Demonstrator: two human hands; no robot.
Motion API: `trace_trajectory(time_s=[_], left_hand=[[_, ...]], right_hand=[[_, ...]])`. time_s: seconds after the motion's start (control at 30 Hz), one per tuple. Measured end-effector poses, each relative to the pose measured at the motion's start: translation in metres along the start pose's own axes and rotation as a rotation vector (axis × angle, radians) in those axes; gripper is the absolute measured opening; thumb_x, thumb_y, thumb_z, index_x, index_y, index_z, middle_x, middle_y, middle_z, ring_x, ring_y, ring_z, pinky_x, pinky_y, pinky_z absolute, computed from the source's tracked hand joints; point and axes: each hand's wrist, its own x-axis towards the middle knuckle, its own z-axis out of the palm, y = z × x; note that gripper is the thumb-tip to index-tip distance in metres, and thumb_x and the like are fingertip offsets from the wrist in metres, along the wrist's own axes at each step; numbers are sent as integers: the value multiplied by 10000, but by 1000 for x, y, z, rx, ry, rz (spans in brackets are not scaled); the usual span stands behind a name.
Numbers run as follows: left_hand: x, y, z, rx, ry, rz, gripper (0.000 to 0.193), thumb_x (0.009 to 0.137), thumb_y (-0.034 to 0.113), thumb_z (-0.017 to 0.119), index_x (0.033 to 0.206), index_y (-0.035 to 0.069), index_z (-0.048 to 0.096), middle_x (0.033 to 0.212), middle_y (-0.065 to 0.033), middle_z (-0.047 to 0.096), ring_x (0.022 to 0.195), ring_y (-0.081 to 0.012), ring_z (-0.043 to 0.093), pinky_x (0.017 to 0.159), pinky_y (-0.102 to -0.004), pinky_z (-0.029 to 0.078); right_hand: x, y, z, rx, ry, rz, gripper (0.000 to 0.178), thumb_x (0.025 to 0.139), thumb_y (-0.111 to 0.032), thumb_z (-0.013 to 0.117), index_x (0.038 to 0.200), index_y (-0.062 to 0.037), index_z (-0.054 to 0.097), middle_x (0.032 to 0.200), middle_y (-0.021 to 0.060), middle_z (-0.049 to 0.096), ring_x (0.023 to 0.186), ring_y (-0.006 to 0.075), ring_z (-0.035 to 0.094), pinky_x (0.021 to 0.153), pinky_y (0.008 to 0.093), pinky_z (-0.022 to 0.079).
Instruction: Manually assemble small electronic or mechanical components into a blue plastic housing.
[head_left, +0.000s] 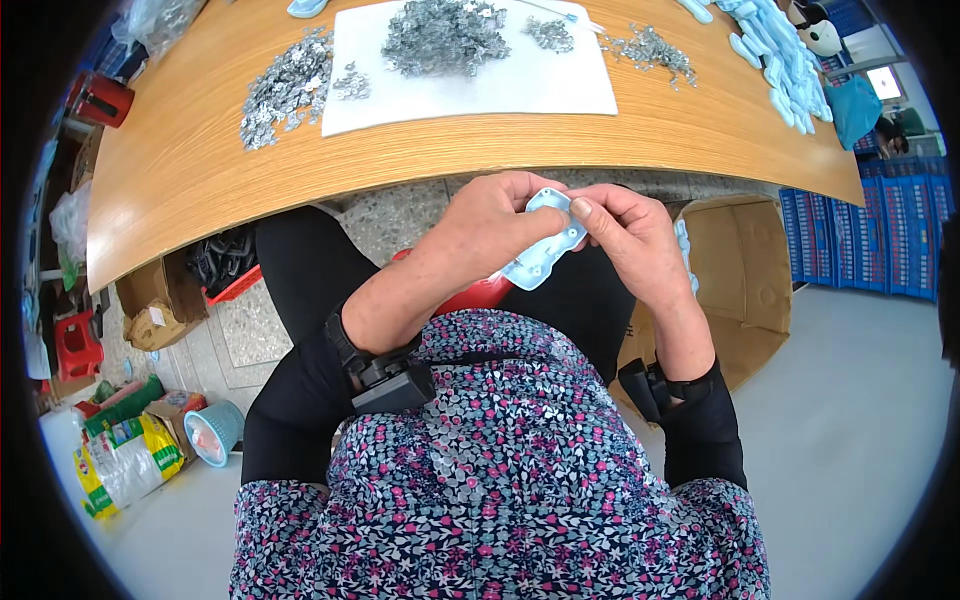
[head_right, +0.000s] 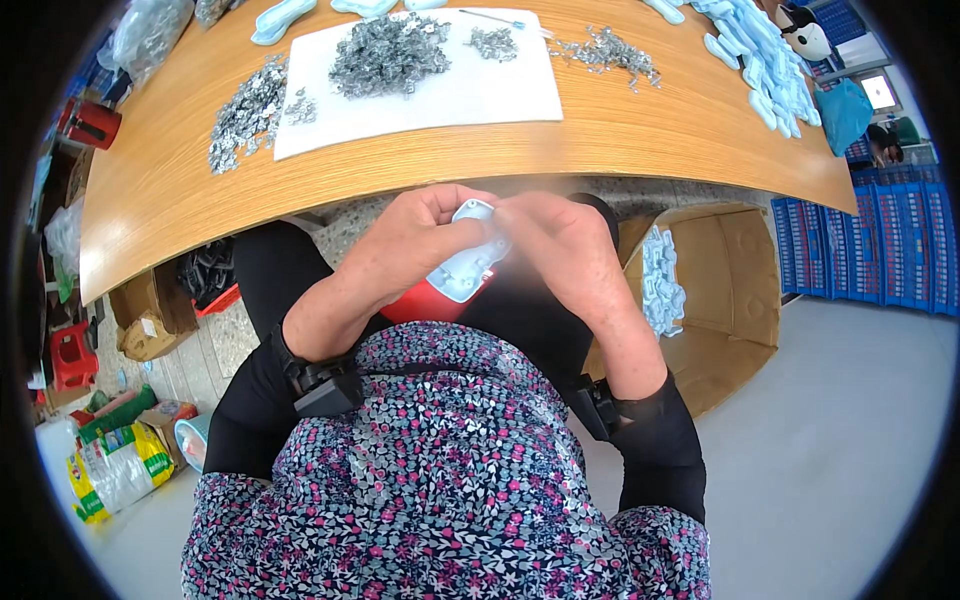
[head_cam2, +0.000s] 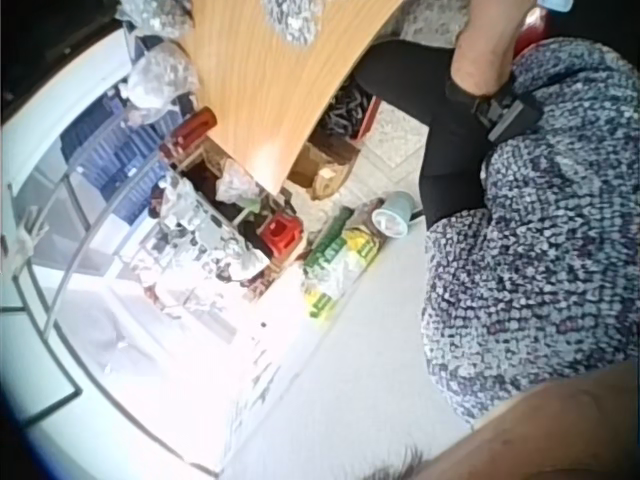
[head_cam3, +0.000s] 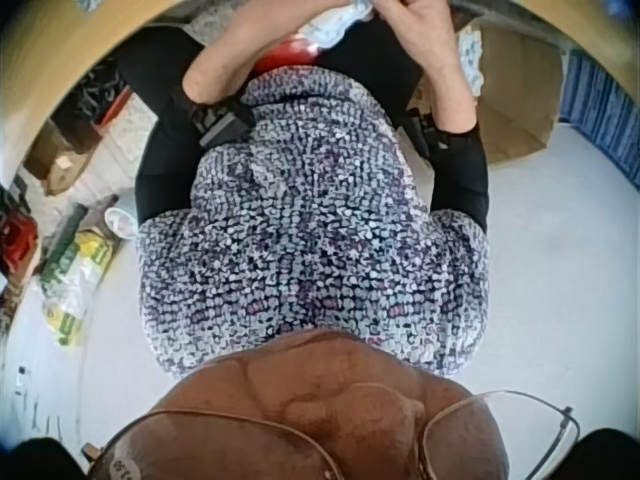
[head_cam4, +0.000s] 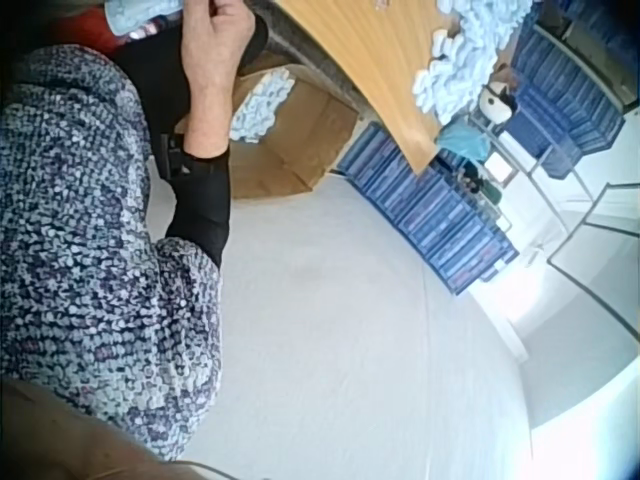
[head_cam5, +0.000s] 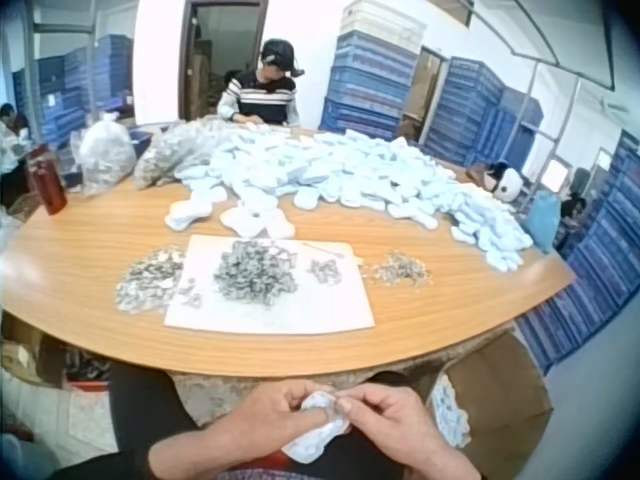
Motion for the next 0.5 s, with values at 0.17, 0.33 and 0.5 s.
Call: trace_trajectory(time_s=[0.17, 0.33, 0.5], left_hand=[[0, -3, -7, -213, -157, 4, 438, 943, 201, 651, 1302, -39, 578, 1020, -114, 707, 856, -149, 698, 742, -258, 557], [-8, 3, -15, -159, -28, -38, 441, 1002, 243, 549, 1337, -43, 556, 1143, -109, 677, 995, -145, 661, 872, -282, 530], [-13, 3, -15, 10, 16, 31, 428, 1015, 215, 534, 1350, -51, 544, 1158, -123, 671, 986, -149, 650, 893, -283, 525]], right_hand=[[2, 5, -4, -32, 27, 4, 235, 979, -191, 630, 1052, 16, 712, 892, 26, 706, 832, 72, 604, 751, 255, 494], [1, 7, -10, -44, 60, 41, 242, 975, -198, 634, 1063, 12, 716, 901, 21, 707, 827, 73, 604, 746, 255, 495], [-1, 10, -14, -4, 77, 63, 235, 983, -202, 635, 1073, -3, 720, 909, 4, 708, 809, 57, 603, 725, 237, 492]])
